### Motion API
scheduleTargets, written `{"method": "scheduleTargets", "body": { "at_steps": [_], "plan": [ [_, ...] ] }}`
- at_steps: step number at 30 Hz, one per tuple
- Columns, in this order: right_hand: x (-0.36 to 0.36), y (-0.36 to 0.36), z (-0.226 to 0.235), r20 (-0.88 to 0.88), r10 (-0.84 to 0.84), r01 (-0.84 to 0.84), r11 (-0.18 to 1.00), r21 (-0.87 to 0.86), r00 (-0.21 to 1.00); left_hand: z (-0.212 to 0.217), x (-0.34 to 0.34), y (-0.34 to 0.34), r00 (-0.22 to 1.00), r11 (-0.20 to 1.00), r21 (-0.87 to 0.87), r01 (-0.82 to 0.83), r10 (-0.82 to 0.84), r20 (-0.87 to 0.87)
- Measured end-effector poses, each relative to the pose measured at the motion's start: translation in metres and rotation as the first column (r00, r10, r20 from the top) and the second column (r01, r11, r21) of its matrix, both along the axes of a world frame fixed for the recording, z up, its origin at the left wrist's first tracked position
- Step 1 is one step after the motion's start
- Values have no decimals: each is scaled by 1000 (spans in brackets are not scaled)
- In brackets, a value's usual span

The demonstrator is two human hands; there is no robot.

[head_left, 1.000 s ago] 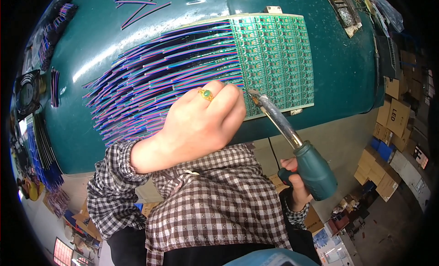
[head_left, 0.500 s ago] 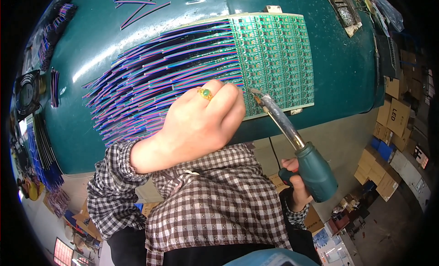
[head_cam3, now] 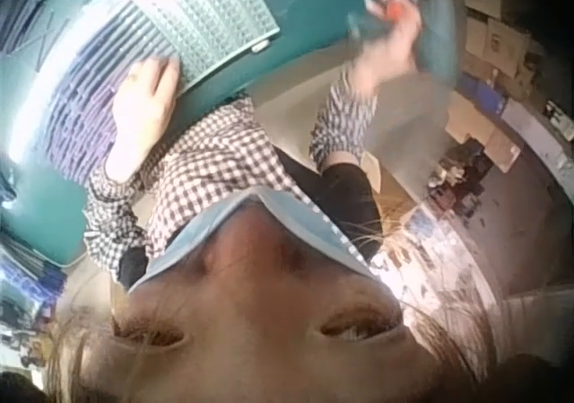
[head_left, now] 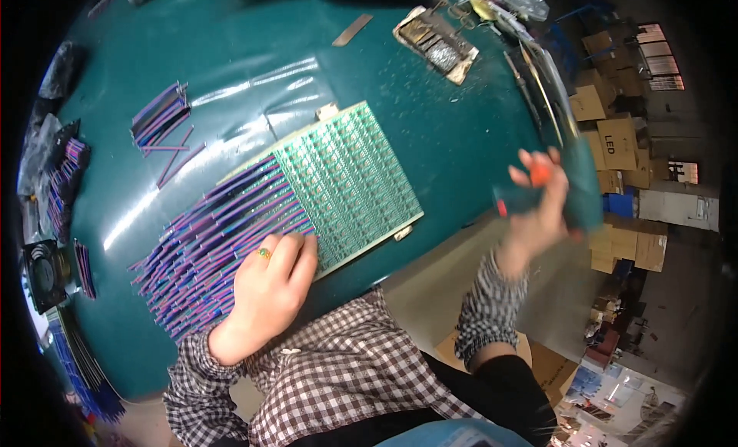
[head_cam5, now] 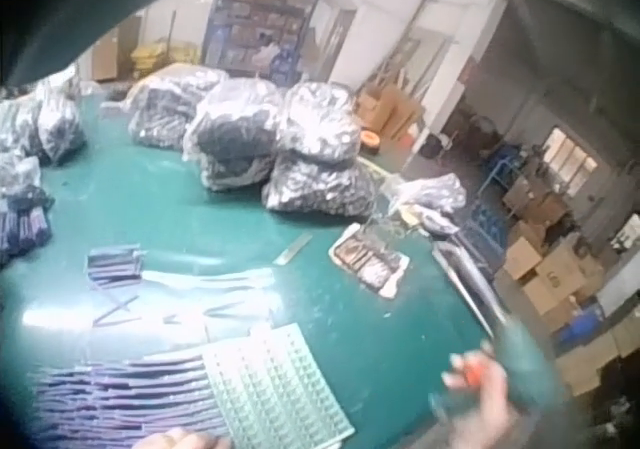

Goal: The person places ribbon wires onto circuit boards by hand and solders them using a soldering gun.

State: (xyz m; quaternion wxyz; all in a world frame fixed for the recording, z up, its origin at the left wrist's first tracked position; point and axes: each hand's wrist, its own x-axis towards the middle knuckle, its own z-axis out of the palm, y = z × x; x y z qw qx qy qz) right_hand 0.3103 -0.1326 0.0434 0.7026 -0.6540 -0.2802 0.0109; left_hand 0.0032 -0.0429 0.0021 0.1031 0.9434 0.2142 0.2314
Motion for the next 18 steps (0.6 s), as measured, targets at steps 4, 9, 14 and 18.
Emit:
{"method": "scheduleTargets", "body": {
  "at_steps": [4,9,14,18],
  "plan": [
    [41,69,-22,-6,101,-101,994,-43,995,3,3,-1,998,1000,-12,5,-6,-58],
    [29,65,-22,-24,107,-109,989,-102,994,3,-6,-2,995,999,-32,8,-11,-97],
    [13,30,1,-92,129,-148,961,-233,987,6,-1,5,996,999,-31,35,-38,-78],
    [-25,-30,-6,-233,242,-285,943,-173,942,-8,0,8,1000,1000,21,0,1,-1]
  ]
}}
